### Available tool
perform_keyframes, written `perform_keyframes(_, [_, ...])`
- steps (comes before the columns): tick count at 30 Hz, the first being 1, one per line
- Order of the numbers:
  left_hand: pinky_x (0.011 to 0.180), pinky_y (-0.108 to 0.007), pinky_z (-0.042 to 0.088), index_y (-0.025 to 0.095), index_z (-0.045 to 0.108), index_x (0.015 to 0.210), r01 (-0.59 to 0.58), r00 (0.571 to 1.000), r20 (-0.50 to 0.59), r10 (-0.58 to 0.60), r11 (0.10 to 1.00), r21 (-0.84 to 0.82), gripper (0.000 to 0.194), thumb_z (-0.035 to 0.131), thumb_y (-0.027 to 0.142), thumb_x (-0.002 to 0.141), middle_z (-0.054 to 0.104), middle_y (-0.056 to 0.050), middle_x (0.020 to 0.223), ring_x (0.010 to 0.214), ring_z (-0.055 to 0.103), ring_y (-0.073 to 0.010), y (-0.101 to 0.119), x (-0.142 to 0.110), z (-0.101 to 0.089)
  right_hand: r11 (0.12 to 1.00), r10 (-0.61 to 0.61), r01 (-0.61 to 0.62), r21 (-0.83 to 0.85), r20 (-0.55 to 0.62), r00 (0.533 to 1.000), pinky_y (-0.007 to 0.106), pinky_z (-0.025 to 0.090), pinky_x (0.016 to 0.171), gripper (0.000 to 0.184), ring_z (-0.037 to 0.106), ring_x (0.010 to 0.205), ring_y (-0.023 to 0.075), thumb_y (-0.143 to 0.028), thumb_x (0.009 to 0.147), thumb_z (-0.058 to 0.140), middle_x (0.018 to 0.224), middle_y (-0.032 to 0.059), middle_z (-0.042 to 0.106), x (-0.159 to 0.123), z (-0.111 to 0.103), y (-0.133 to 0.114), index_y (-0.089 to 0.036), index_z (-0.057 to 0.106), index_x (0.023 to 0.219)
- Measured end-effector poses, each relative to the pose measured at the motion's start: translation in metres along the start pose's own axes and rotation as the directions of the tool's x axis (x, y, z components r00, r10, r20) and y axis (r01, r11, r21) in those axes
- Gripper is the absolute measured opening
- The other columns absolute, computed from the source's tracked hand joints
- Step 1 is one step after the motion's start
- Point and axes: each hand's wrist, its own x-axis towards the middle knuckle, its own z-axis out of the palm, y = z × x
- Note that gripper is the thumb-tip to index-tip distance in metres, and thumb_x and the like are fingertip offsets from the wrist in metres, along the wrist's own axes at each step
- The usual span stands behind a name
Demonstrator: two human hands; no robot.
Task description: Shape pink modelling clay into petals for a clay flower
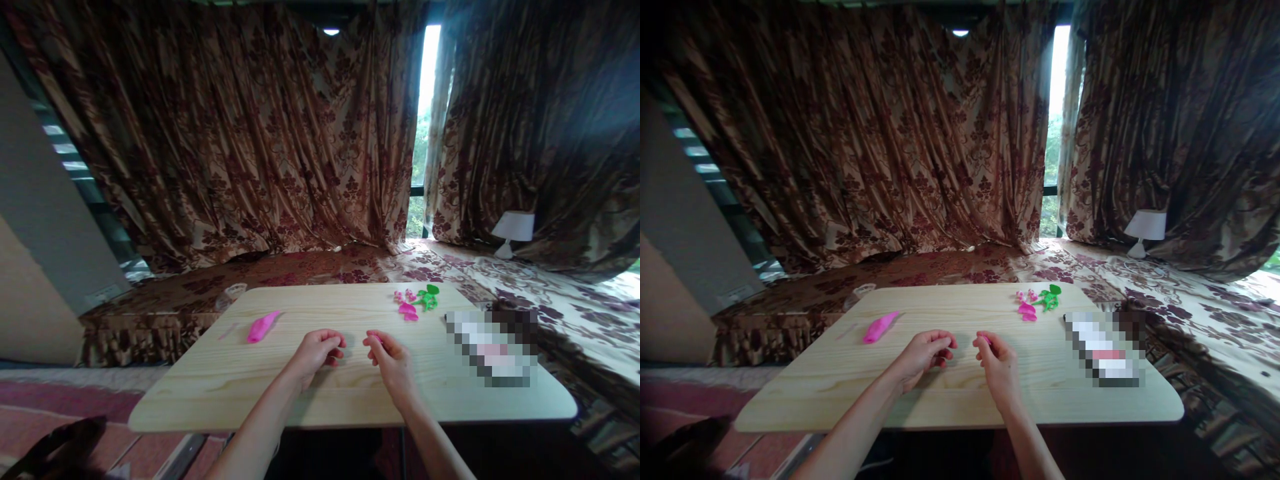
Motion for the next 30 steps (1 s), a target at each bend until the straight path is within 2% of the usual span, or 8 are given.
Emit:
perform_keyframes(6, [0.052,-0.026,0.044,0.012,0.062,0.089,-0.033,0.996,-0.078,0.039,0.997,0.076,0.037,0.049,0.043,0.075,0.050,0.002,0.057,0.048,0.050,-0.0105,0.004,0.005,-0.018,1.000,0.019,-0.018,-0.023,0.030,0.999,0.023,0.038,0.043,0.032,0.051,0.049,0.0137,-0.044,0.078,0.056,0.052,0.0000,0.056,-0.001,0.002,0.000,-0.016,0.071,0.084])
perform_keyframes(9, [0.057,-0.027,0.046,0.011,0.062,0.095,-0.050,0.987,-0.141,0.084,0.973,0.224,0.033,0.045,0.032,0.077,0.057,-0.003,0.065,0.059,0.056,-0.0138,0.006,0.013,-0.036,1.000,0.002,-0.002,-0.028,0.025,1.000,0.023,0.039,0.043,0.034,0.054,0.052,0.0156,-0.047,0.078,0.056,0.052,0.0006,0.057,-0.001,0.002,0.000,-0.017,0.071,0.085])
perform_keyframes(16, [0.090,-0.036,0.036,0.016,0.060,0.098,0.003,0.901,-0.325,0.286,0.747,0.665,0.030,0.050,0.008,0.071,0.060,-0.011,0.103,0.107,0.049,-0.0247,0.006,0.026,-0.089,1.000,-0.027,0.028,-0.007,0.051,0.998,0.025,0.044,0.048,0.032,0.057,0.058,0.0161,-0.044,0.076,0.058,0.069,0.0033,0.063,-0.003,0.004,0.005,-0.019,0.066,0.094])
perform_keyframes(20, [0.097,-0.041,0.029,0.018,0.061,0.073,0.032,0.887,-0.322,0.332,0.650,0.759,0.010,0.055,0.010,0.070,0.060,-0.010,0.100,0.113,0.044,-0.0280,0.005,0.015,-0.104,0.999,-0.034,0.033,0.016,0.073,0.997,0.025,0.045,0.050,0.026,0.058,0.060,0.0162,-0.041,0.075,0.062,0.069,0.0033,0.062,-0.001,0.008,0.013,-0.017,0.062,0.086])
perform_keyframes(23, [0.101,-0.042,0.024,0.018,0.063,0.073,-0.027,0.865,-0.311,0.394,0.654,0.756,0.006,0.057,0.016,0.071,0.053,-0.011,0.114,0.120,0.036,-0.0297,0.009,0.005,-0.097,0.999,-0.036,0.033,0.027,0.098,0.995,0.026,0.047,0.054,0.023,0.059,0.061,0.0173,-0.039,0.075,0.063,0.067,0.0037,0.063,-0.001,0.008,0.016,-0.016,0.061,0.081])
perform_keyframes(26, [0.102,-0.041,0.024,0.020,0.063,0.096,-0.132,0.847,-0.295,0.442,0.713,0.689,0.022,0.052,0.023,0.077,0.048,-0.011,0.124,0.123,0.033,-0.0285,0.011,-0.001,-0.064,0.999,-0.039,0.035,0.033,0.118,0.992,0.030,0.050,0.065,0.023,0.063,0.072,0.0206,-0.038,0.075,0.064,0.076,0.0068,0.067,-0.002,0.007,0.015,-0.016,0.065,0.084])
perform_keyframes(28, [0.095,-0.035,0.034,0.021,0.063,0.098,-0.202,0.871,-0.252,0.422,0.775,0.599,0.025,0.048,0.029,0.080,0.056,-0.011,0.114,0.112,0.046,-0.0251,0.007,-0.002,-0.032,0.999,-0.040,0.035,0.040,0.129,0.991,0.032,0.051,0.071,0.024,0.064,0.079,0.0222,-0.037,0.076,0.063,0.084,0.0082,0.068,-0.003,0.007,0.013,-0.017,0.066,0.088])
perform_keyframes(30, [0.075,-0.031,0.044,0.018,0.067,0.080,-0.227,0.922,-0.179,0.344,0.852,0.471,0.025,0.047,0.032,0.080,0.065,-0.009,0.085,0.082,0.059,-0.0215,-0.001,-0.002,0.001,0.998,-0.042,0.035,0.051,0.123,0.992,0.033,0.052,0.074,0.025,0.064,0.082,0.0226,-0.037,0.077,0.062,0.088,0.0085,0.069,-0.003,0.008,0.012,-0.017,0.065,0.092])
